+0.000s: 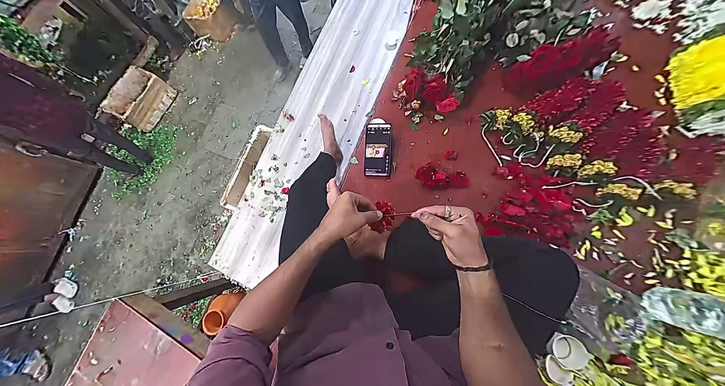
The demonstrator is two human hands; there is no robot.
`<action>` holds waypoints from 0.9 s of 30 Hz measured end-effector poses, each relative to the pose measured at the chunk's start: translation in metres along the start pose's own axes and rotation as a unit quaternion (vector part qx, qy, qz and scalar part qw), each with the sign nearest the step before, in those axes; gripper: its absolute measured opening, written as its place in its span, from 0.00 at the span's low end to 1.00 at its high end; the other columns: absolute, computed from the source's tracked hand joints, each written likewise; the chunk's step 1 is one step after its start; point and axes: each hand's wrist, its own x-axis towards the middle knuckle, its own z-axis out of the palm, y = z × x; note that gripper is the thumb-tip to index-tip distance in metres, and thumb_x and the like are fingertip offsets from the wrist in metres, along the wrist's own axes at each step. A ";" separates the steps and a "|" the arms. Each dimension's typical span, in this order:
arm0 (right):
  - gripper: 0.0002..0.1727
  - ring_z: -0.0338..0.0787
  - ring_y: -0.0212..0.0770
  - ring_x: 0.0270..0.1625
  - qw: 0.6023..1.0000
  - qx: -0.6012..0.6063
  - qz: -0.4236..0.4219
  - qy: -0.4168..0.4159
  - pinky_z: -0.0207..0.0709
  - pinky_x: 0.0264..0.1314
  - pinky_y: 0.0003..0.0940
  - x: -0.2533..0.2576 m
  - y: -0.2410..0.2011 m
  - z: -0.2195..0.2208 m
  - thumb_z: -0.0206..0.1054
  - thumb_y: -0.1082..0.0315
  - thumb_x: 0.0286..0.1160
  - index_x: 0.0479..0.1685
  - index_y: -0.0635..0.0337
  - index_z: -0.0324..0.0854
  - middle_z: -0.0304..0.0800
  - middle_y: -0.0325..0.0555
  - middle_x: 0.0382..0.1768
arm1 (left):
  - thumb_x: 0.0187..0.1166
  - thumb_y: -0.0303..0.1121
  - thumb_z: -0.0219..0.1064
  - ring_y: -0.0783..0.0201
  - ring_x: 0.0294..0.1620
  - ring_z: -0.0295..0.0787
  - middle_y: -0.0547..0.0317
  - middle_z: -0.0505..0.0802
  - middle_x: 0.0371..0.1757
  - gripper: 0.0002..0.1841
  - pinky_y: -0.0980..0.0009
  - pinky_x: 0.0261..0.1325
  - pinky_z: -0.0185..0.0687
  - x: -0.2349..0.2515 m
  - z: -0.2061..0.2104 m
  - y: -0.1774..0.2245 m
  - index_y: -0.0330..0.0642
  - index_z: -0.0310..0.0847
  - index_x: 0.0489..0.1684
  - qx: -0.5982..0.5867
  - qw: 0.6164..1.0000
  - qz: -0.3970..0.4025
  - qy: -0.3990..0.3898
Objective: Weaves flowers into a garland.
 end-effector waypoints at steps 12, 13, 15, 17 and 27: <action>0.23 0.81 0.54 0.71 0.937 -0.337 0.014 -0.094 0.75 0.72 0.57 0.115 0.060 0.028 0.68 0.75 0.75 0.70 0.53 0.84 0.85 0.47 0.71 | 0.73 0.40 0.74 0.68 0.31 0.87 0.61 0.92 0.29 0.10 0.61 0.42 0.85 -0.019 -0.005 0.000 0.42 0.92 0.30 0.046 0.994 0.006 -0.097; 0.26 0.82 0.55 0.69 0.933 -0.346 0.024 -0.099 0.76 0.68 0.57 0.128 0.064 0.037 0.69 0.77 0.73 0.72 0.52 0.82 0.84 0.48 0.72 | 0.74 0.40 0.74 0.69 0.32 0.88 0.61 0.93 0.30 0.10 0.62 0.43 0.86 -0.022 -0.005 -0.002 0.42 0.92 0.30 0.039 0.995 0.016 -0.089; 0.33 0.82 0.55 0.70 0.923 -0.372 0.041 -0.092 0.76 0.69 0.58 0.158 0.077 0.045 0.72 0.76 0.69 0.78 0.49 0.77 0.82 0.46 0.76 | 0.75 0.40 0.73 0.72 0.31 0.87 0.64 0.93 0.30 0.10 0.65 0.41 0.85 -0.029 -0.005 -0.005 0.44 0.93 0.32 0.029 0.997 0.027 -0.062; 0.41 0.82 0.56 0.71 0.921 -0.383 0.034 -0.063 0.77 0.71 0.59 0.183 0.097 0.040 0.76 0.73 0.62 0.84 0.45 0.73 0.79 0.48 0.77 | 0.75 0.41 0.72 0.73 0.30 0.86 0.65 0.92 0.29 0.10 0.66 0.39 0.84 -0.032 -0.005 -0.010 0.45 0.92 0.31 0.029 0.998 0.031 -0.037; 0.22 0.90 0.41 0.64 0.970 -0.118 0.152 -0.151 0.83 0.71 0.40 0.054 0.013 0.010 0.62 0.62 0.85 0.74 0.62 0.80 0.90 0.48 0.66 | 0.76 0.42 0.72 0.73 0.31 0.88 0.67 0.93 0.30 0.11 0.66 0.41 0.84 -0.010 -0.010 -0.013 0.46 0.93 0.30 -0.005 1.000 0.009 0.016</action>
